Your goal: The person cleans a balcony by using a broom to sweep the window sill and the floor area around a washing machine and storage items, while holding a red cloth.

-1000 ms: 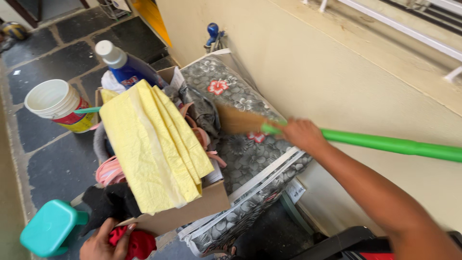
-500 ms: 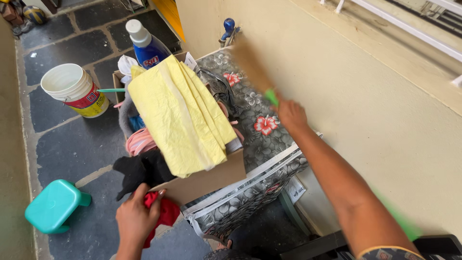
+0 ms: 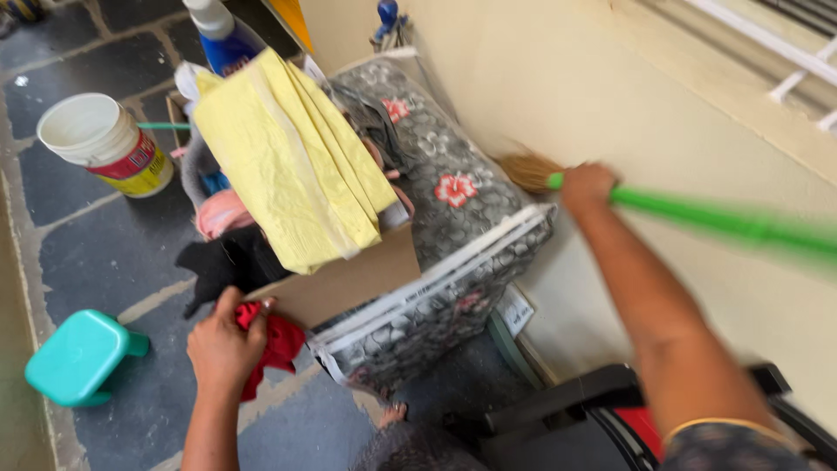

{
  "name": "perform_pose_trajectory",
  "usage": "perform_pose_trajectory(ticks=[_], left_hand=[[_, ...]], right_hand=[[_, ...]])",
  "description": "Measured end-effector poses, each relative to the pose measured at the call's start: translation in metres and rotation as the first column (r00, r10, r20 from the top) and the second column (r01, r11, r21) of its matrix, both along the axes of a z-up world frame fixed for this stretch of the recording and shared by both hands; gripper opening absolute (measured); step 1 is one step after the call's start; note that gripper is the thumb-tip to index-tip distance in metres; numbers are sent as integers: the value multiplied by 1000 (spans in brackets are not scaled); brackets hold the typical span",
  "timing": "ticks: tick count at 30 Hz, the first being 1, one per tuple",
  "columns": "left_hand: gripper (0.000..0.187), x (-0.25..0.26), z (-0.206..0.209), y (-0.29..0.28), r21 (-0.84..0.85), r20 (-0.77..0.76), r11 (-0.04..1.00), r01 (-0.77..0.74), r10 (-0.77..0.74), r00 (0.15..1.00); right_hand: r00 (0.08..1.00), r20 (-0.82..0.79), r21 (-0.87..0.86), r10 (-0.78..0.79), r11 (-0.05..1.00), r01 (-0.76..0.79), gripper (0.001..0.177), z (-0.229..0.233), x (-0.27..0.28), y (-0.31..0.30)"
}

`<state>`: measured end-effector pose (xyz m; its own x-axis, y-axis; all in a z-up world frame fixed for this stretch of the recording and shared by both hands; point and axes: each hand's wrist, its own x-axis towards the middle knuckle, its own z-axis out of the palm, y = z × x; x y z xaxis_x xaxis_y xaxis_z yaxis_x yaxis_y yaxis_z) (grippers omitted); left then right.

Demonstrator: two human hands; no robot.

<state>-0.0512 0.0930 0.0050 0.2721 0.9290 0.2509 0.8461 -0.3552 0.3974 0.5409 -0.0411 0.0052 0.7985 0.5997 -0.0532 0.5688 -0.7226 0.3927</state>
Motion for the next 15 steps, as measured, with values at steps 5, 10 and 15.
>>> perform_pose_trajectory(ticks=[5, 10, 15], left_hand=[[39, 2, -1, -12, 26, -1, 999, -39, 39, 999], [44, 14, 4, -38, 35, 30, 993, -114, 113, 993], [81, 32, -1, -72, 46, 72, 990, -132, 128, 989]], right_hand=[[969, -227, 315, 96, 949, -21, 45, 27, 0, -50], [984, -123, -61, -131, 990, 125, 39, -71, -14, -135], [995, -87, -263, -43, 965, 19, 29, -60, 2, -213]])
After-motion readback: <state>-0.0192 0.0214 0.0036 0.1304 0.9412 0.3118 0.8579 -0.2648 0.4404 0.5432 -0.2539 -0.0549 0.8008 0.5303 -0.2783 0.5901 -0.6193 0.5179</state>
